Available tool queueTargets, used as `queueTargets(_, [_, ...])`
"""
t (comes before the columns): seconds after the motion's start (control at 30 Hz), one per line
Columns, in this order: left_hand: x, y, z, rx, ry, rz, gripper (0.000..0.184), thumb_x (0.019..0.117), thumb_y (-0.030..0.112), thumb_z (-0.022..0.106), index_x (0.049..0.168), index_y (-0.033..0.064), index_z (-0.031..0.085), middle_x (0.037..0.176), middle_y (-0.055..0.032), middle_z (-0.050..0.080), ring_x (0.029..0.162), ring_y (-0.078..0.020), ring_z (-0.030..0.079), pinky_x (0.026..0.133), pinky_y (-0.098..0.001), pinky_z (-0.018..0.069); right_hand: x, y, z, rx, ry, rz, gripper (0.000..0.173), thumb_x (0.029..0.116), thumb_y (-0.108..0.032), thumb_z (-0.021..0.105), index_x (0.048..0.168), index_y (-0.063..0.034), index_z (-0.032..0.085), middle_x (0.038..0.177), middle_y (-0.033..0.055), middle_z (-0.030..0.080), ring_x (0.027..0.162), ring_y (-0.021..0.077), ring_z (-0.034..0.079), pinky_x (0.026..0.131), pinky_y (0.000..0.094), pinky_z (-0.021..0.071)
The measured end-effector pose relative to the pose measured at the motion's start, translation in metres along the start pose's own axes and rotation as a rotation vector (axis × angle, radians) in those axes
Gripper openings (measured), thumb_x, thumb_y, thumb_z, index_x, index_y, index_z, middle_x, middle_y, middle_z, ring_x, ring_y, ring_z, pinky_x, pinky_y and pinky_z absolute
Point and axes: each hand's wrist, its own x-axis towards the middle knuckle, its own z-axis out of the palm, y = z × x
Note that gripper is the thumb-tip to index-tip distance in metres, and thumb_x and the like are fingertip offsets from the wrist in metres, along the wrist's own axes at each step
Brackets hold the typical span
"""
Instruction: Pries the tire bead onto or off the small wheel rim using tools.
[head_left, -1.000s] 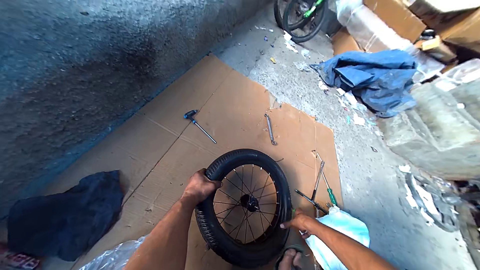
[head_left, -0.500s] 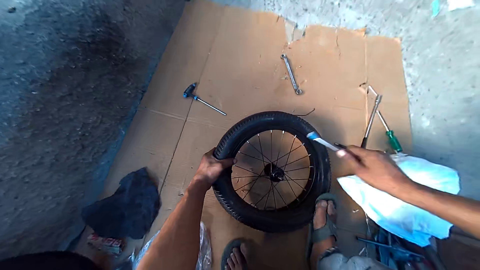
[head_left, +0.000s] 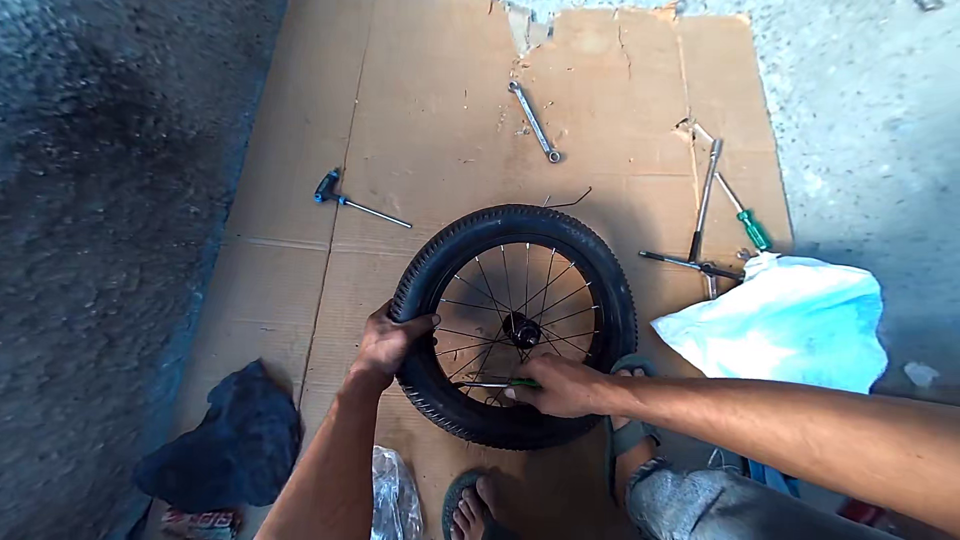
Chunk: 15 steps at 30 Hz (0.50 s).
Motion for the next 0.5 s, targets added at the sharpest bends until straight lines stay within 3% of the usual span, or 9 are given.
queueTargets(0.07, [0.0, -0.001, -0.001, 0.005, 0.003, 0.0, 0.046, 0.0816, 0.019, 0.085, 0.121, 0.0061, 0.065, 0.096, -0.0164, 0.074, 0.078, -0.0307, 0.074, 0.07, -0.0489, 0.0643, 0.003, 0.001, -0.005, 0.08, -0.045, 0.034, 0.041, 0.1076, -0.043, 0.05, 0.102, -0.0077, 0.07, 0.083, 0.0094, 0.063, 0.076, 0.0228, 0.061, 0.071, 0.0471, 0.051])
queueTargets(0.13, [0.0, 0.0, -0.001, 0.001, 0.001, -0.003, 0.045, 0.0818, 0.018, 0.085, 0.121, 0.0061, 0.065, 0.096, -0.0165, 0.074, 0.078, -0.0304, 0.074, 0.07, -0.0483, 0.0642, 0.006, 0.002, -0.012, 0.144, -0.115, 0.078, 0.042, 0.1084, -0.046, 0.048, 0.107, -0.0101, 0.071, 0.077, 0.0059, 0.06, 0.06, 0.016, 0.054, 0.057, 0.0372, 0.0467])
queueTargets(0.2, [-0.001, -0.003, -0.004, 0.011, -0.006, 0.004, 0.046, 0.0801, 0.021, 0.085, 0.12, 0.0081, 0.065, 0.095, -0.0158, 0.074, 0.077, -0.0296, 0.074, 0.069, -0.0473, 0.0638, 0.007, -0.001, -0.017, 0.207, -0.174, 0.119, 0.043, 0.1083, -0.048, 0.047, 0.112, -0.0128, 0.071, 0.074, 0.0042, 0.061, 0.053, 0.0129, 0.05, 0.051, 0.0321, 0.0441])
queueTargets(0.3, [-0.001, -0.011, -0.007, 0.027, -0.02, 0.003, 0.049, 0.0779, 0.026, 0.086, 0.121, 0.0118, 0.066, 0.097, -0.0141, 0.074, 0.077, -0.0284, 0.074, 0.067, -0.0463, 0.0634, 0.013, -0.008, -0.015, 0.166, -0.176, 0.124, 0.043, 0.1077, -0.048, 0.048, 0.108, -0.0121, 0.071, 0.074, 0.005, 0.06, 0.054, 0.0144, 0.052, 0.053, 0.0344, 0.0454])
queueTargets(0.43, [0.004, -0.009, -0.005, -0.032, -0.01, -0.015, 0.045, 0.0807, 0.016, 0.086, 0.12, 0.0069, 0.066, 0.096, -0.0159, 0.074, 0.078, -0.0299, 0.074, 0.07, -0.0473, 0.0643, 0.017, -0.01, -0.012, 0.118, -0.151, 0.087, 0.041, 0.1076, -0.044, 0.05, 0.1, -0.009, 0.07, 0.074, 0.0062, 0.059, 0.061, 0.0174, 0.055, 0.058, 0.0389, 0.0466])
queueTargets(0.5, [0.006, -0.007, -0.004, -0.041, -0.011, -0.014, 0.043, 0.0808, 0.016, 0.085, 0.118, 0.0064, 0.066, 0.095, -0.016, 0.074, 0.077, -0.0298, 0.074, 0.069, -0.0469, 0.0641, 0.018, -0.008, -0.013, 0.122, -0.154, 0.077, 0.042, 0.1077, -0.045, 0.05, 0.102, -0.0091, 0.07, 0.074, 0.0063, 0.059, 0.059, 0.0166, 0.054, 0.056, 0.0369, 0.0465])
